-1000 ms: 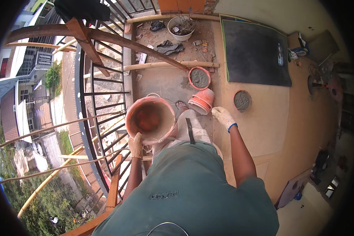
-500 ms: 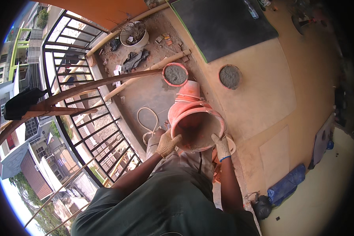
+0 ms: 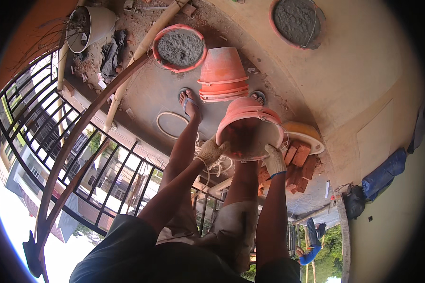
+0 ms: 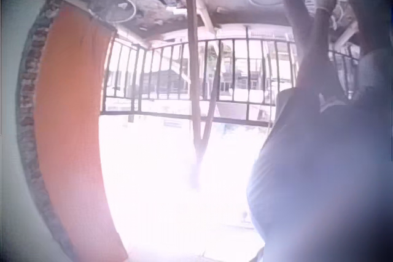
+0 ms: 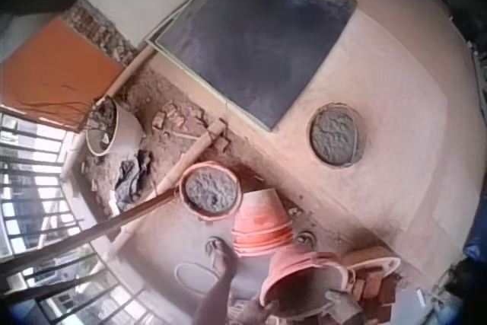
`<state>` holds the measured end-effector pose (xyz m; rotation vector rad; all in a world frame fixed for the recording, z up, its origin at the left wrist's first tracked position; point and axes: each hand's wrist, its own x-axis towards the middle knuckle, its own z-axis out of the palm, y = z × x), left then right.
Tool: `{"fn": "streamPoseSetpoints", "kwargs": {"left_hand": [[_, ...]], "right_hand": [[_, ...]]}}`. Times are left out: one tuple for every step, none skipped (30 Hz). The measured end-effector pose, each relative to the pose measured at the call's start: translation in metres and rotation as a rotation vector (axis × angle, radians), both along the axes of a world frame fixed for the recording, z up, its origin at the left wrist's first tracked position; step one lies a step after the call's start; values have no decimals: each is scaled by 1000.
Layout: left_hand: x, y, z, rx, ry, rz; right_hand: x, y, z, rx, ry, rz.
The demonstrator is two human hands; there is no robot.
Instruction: The person repeatedly lifts buckets containing construction debris and bricks using a rope and pulley system from a balcony. They pull the rope to raise the buckets, then lower them back down, repeating the cycle multiple times.
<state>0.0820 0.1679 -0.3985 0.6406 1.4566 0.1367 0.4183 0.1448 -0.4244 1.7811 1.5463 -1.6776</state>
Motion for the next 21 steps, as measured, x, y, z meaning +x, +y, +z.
{"fn": "streamPoseSetpoints", "kwargs": {"left_hand": [[-15, -8, -24, -50, -46, -210], [-33, -17, -38, -10, -136, -291], [-51, -27, -55, 22, -161, -414], [-67, -34, -69, 8, -99, -443], [-78, -19, -69, 9, 7, -329], [-82, 3, -70, 70, 188, -359], [-84, 21, -73, 131, 371, -383], [-81, 29, -85, 322, 512, -450], [-75, 41, -101, 525, 658, -509], [-69, 58, -117, 546, 728, -475], [-62, 77, -133, 568, 792, -438], [-58, 94, -149, 599, 853, -399], [-58, 98, -162, 661, 786, -372], [-60, 100, -173, 723, 721, -343], [-55, 93, -176, 771, 636, -316], [-48, 100, -168, 702, 587, -262], [-39, 104, -158, 633, 541, -208], [-34, 112, -142, 567, 494, -156], [-32, 114, -132, 520, 510, -77], [-34, 112, -126, 421, 482, -67], [-40, 107, -121, 324, 457, -57]], "right_hand": [[-14, 2, -19, -121, 65, -441], [-35, 3, -33, -249, 118, -884], [-48, 2, -38, -375, 152, -1319], [-51, -3, -40, -305, 111, -1250], [-50, -9, -46, -219, 74, -1184], [-53, -3, -43, -222, 76, -1284], [-57, 6, -35, -221, 75, -1385], [-54, 16, -25, -234, 55, -1323], [-48, 25, -17, -238, 45, -1258], [-42, 30, -13, -237, 40, -1191], [-27, 27, -12, -231, 67, -1176], [-24, 31, -5, -178, 24, -1117], [-19, 38, 7, -133, -16, -1049], [-13, 48, 20, -88, -55, -979], [-3, 55, 42, -159, -98, -939], [6, 64, 58, -225, -131, -915], [12, 69, 72, -291, -163, -887], [14, 67, 87, -258, -140, -907], [14, 64, 99, -230, -112, -924], [13, 64, 107, -202, -83, -940], [1, 74, 121, -167, -125, -895]]}}
